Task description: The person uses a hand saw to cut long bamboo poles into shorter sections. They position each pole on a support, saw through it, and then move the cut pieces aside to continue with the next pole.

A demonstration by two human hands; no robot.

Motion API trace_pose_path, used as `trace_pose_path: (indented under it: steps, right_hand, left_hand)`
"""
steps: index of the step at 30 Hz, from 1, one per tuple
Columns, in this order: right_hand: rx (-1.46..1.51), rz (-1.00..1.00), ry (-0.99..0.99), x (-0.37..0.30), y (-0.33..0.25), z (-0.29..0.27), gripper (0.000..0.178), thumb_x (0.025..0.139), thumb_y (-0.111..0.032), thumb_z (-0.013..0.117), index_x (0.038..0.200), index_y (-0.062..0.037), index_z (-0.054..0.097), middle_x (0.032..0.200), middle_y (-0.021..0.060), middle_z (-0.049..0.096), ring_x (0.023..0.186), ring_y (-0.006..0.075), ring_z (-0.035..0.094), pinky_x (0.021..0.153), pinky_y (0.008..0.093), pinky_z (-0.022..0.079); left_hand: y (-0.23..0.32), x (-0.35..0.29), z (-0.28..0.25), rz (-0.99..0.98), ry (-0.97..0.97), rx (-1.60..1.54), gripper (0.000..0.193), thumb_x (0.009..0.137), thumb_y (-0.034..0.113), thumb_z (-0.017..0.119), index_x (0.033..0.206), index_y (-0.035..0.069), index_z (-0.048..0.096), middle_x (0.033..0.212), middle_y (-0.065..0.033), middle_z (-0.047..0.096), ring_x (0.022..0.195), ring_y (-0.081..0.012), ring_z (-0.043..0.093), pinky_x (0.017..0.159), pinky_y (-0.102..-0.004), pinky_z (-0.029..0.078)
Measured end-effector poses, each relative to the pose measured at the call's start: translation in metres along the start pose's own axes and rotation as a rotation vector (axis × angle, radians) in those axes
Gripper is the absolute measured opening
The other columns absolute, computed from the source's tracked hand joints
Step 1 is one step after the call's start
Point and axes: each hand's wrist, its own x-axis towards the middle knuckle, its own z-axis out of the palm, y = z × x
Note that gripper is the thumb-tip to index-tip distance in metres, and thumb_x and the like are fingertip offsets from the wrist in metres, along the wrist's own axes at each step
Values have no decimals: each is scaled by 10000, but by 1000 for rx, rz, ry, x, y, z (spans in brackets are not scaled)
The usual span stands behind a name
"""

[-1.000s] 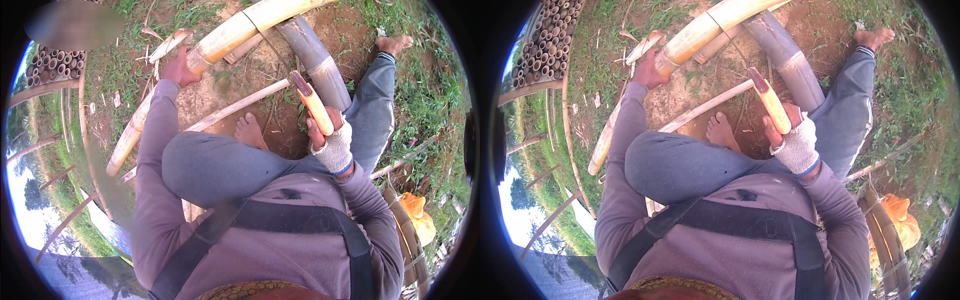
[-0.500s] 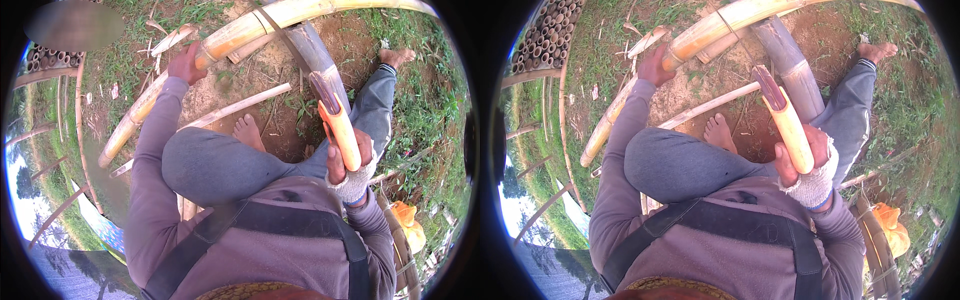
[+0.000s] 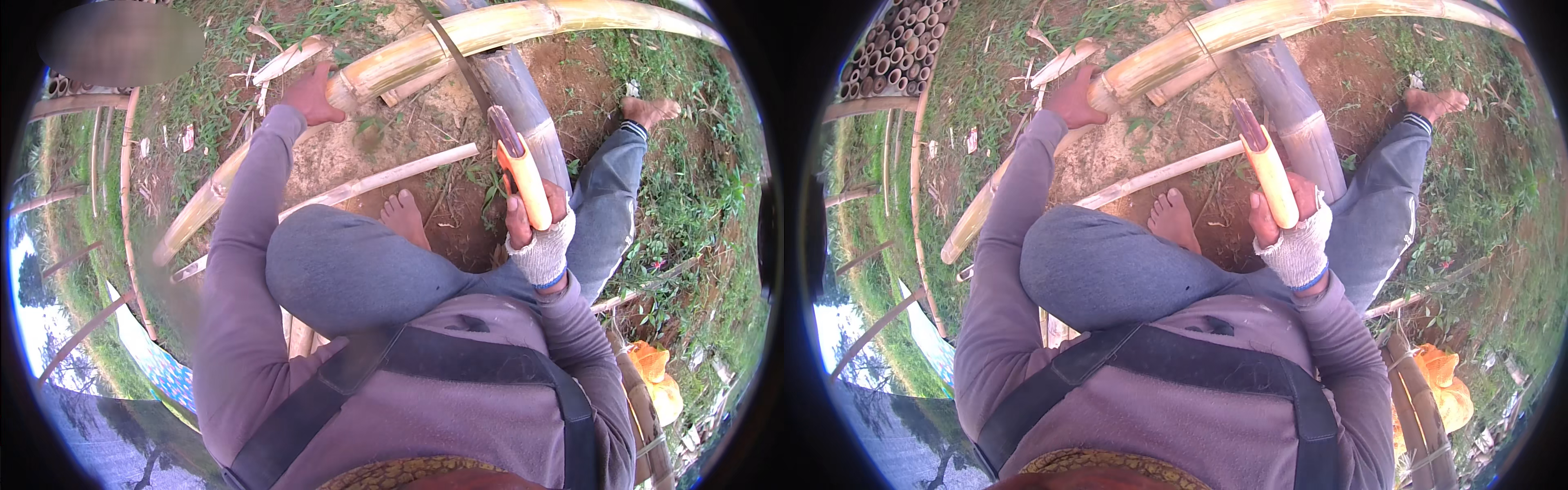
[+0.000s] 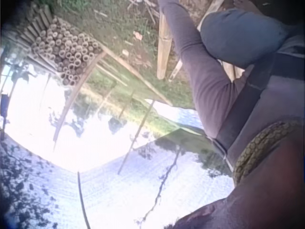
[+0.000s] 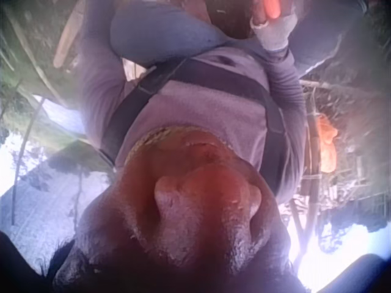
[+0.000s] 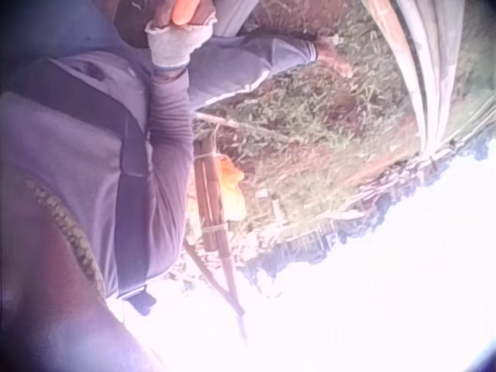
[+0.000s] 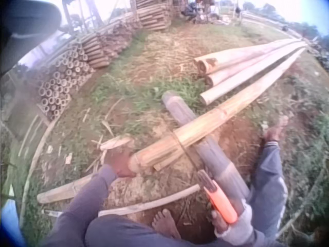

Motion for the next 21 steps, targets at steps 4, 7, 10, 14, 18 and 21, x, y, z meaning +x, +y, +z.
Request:
trace_pose_path:
  steps: [4,7,10,14,18,21]
  right_hand:
    - [-36,-10,-28,3,7,2,288,948,-112,790,1176,-39,632,1037,165,696,806,337,700,698,428,568]
    - [-68,-69,-42,11,12,7,313,947,-141,814,1180,-21,643,1034,168,706,789,335,700,702,412,567]
    - [35,36,-23,11,14,12,321,957,-162,819,1177,-5,648,1004,166,715,777,317,705,711,401,568]
    - [121,86,4,16,14,22,312,972,-170,807,1178,8,653,969,165,727,781,287,718,725,390,570]
    - [64,74,-2,23,16,23,289,978,-173,798,1164,7,669,950,147,729,757,268,716,713,378,568]
    - [69,63,8,33,16,33,263,985,-177,792,1136,0,670,897,134,719,719,278,713,693,379,566]
  left_hand:
    - [37,-25,26,-30,247,203,1056,701,418,945,1573,144,416,1395,-282,648,1319,-440,637,1113,-488,526]
    - [29,-8,12,-63,82,111,1077,682,412,958,1582,129,439,1405,-271,652,1311,-428,648,1106,-493,530]
    - [10,6,-8,19,-93,-67,1080,671,377,963,1577,78,457,1471,-257,623,1299,-429,653,1100,-502,533]
    - [-27,23,8,156,-145,-272,1097,672,412,951,1591,88,447,1481,-275,614,1270,-448,669,1090,-502,537]
    - [25,-9,6,46,126,33,1066,688,459,937,1584,140,457,1456,-260,630,1269,-449,668,1079,-501,538]
    - [34,-20,23,-23,255,92,1060,683,467,954,1570,159,463,1338,-217,708,1255,-413,688,1038,-538,558]
